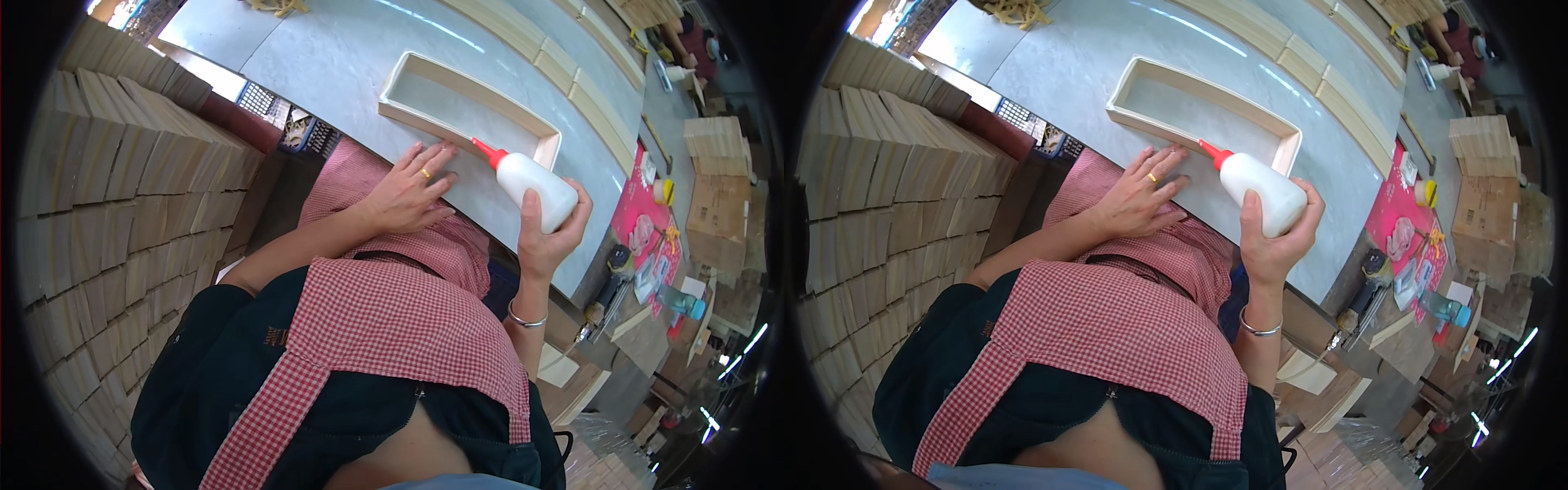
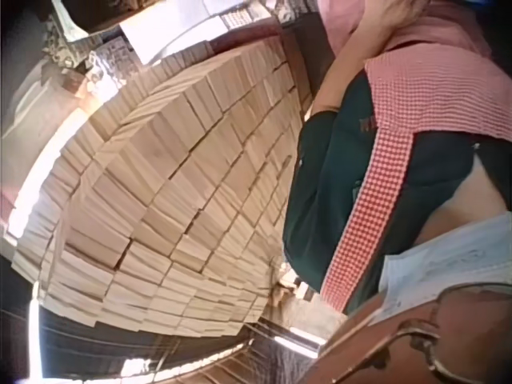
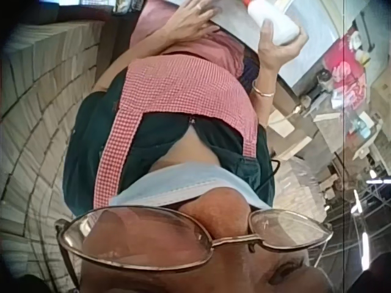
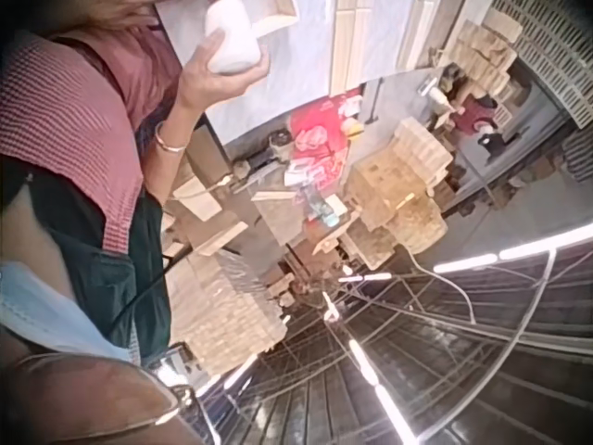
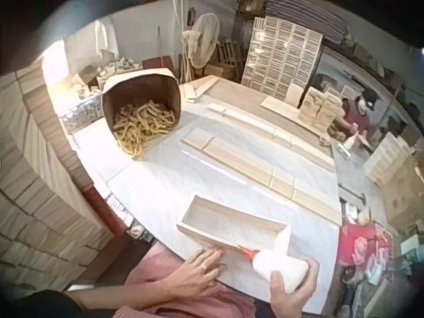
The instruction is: Assembling wooden slats into rectangular frames, applying glue to the edges, and securing wooden panels using a pneumatic nail gun.
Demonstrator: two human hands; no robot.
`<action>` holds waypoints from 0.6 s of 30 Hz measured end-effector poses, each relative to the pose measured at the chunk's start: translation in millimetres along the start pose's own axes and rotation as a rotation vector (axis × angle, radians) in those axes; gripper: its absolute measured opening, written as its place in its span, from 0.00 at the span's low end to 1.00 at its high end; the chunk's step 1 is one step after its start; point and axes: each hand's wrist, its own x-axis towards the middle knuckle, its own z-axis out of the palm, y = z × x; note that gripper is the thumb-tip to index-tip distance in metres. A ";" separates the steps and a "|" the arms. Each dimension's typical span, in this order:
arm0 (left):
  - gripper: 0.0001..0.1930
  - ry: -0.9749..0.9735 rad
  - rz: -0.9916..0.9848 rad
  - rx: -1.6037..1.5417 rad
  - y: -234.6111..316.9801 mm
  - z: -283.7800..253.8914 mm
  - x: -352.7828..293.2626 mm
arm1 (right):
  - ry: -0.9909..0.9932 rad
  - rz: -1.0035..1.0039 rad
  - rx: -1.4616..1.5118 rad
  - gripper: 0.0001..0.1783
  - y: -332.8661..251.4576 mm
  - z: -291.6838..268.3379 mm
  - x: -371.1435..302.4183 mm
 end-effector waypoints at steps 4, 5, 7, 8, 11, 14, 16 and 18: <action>0.27 -0.025 -0.016 0.005 1.7 -1.4 -0.3 | 0.073 0.033 -0.064 0.29 10.9 -27.2 -5.2; 0.27 -0.023 -0.024 0.009 2.5 -2.1 -0.2 | 0.089 0.039 -0.083 0.28 13.8 -33.8 -6.6; 0.27 -0.022 -0.041 0.016 4.1 -3.2 -0.6 | 0.120 0.054 -0.119 0.28 19.7 -46.2 -9.7; 0.27 -0.025 -0.029 0.008 4.5 -3.7 0.5 | 0.130 0.058 -0.129 0.28 22.5 -52.3 -10.6; 0.26 -0.023 -0.033 0.012 5.5 -5.2 2.1 | 0.162 0.074 -0.196 0.26 31.6 -68.3 -13.9; 0.26 -0.029 -0.032 0.016 6.2 -4.1 4.0 | 0.187 0.095 -0.219 0.26 38.8 -79.0 -14.5; 0.25 -0.034 -0.044 0.023 6.6 -3.3 5.8 | 0.203 0.116 -0.215 0.26 43.5 -83.7 -13.1; 0.25 -0.035 -0.047 0.019 8.9 -5.3 10.2 | 0.233 0.132 -0.222 0.26 47.8 -89.2 -15.6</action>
